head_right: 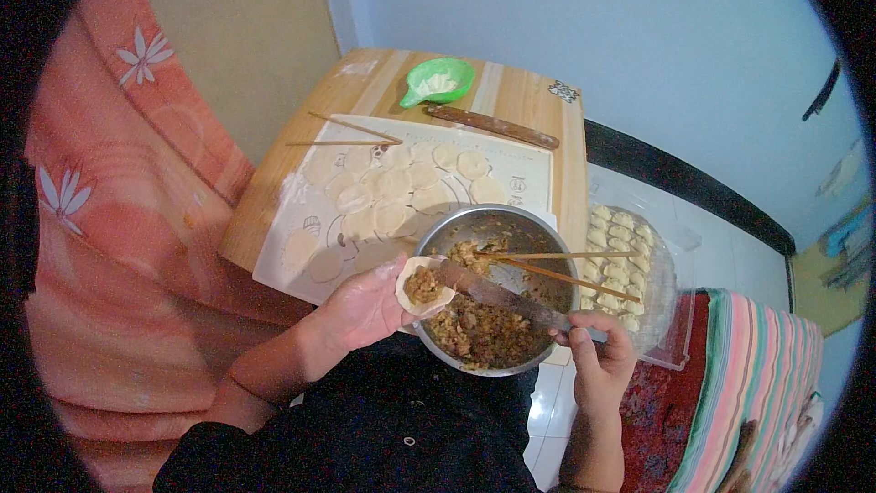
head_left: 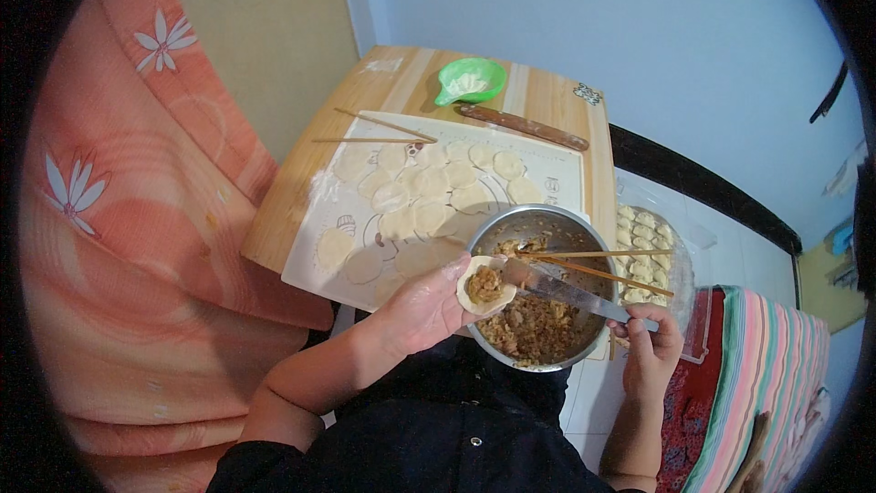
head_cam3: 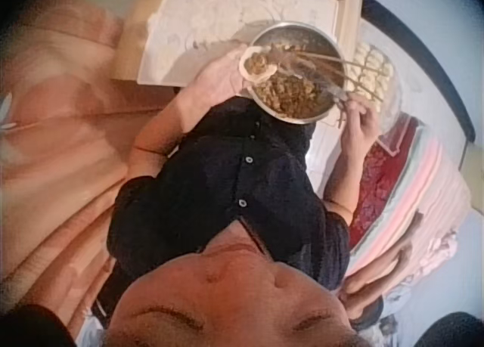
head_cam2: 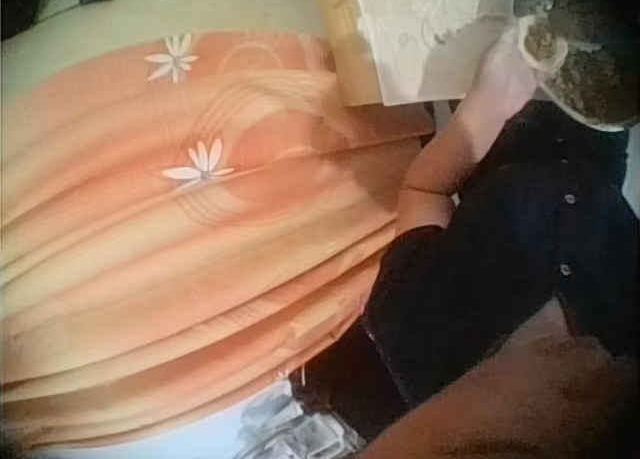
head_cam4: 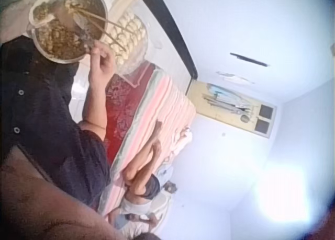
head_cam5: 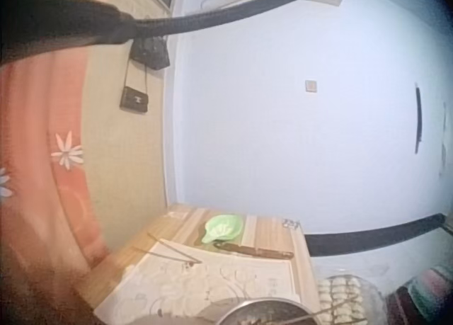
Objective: The person is making dumplings by hand. They pick up a round dough wrapper, use a spoon to place a meat filling in the center, and then fold and pinch the edges to seal the dumpling. The finished dumplings are placed in a plastic container on the table.
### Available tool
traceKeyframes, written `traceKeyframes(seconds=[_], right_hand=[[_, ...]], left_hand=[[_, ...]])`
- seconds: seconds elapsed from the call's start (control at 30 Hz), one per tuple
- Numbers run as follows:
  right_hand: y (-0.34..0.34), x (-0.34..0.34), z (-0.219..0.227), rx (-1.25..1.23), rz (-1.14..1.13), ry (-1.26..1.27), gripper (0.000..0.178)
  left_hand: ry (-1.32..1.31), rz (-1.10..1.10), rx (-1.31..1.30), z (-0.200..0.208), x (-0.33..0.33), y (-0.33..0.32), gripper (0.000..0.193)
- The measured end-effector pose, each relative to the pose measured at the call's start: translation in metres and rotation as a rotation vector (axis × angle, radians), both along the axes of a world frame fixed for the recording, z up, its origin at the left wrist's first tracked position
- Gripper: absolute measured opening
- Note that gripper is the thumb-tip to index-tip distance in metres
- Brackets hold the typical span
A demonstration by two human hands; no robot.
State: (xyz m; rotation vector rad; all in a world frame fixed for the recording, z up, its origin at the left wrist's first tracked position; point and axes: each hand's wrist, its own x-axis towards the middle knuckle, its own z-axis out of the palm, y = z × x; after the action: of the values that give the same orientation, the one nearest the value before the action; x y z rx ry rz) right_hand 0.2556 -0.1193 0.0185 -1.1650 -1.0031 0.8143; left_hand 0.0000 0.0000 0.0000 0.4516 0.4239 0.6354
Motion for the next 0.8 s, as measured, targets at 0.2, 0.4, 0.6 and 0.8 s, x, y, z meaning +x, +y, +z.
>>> traceKeyframes(seconds=[0.2, 0.4, 0.6, 0.8], right_hand=[[0.004, 0.003, -0.001, -0.028, 0.015, -0.046, 0.014], [0.000, 0.001, 0.013, -0.122, 0.010, -0.090, 0.010], [-0.010, -0.003, 0.024, -0.131, -0.108, -0.184, 0.011], [-0.018, 0.002, 0.028, -0.113, -0.189, -0.206, 0.009]], left_hand=[[-0.007, -0.019, 0.028, 0.003, 0.006, -0.001, 0.047], [0.000, -0.010, 0.024, -0.003, 0.005, 0.002, 0.045], [0.013, -0.001, 0.007, -0.012, 0.005, 0.002, 0.043], [0.020, -0.004, 0.031, -0.009, 0.007, 0.002, 0.044]])
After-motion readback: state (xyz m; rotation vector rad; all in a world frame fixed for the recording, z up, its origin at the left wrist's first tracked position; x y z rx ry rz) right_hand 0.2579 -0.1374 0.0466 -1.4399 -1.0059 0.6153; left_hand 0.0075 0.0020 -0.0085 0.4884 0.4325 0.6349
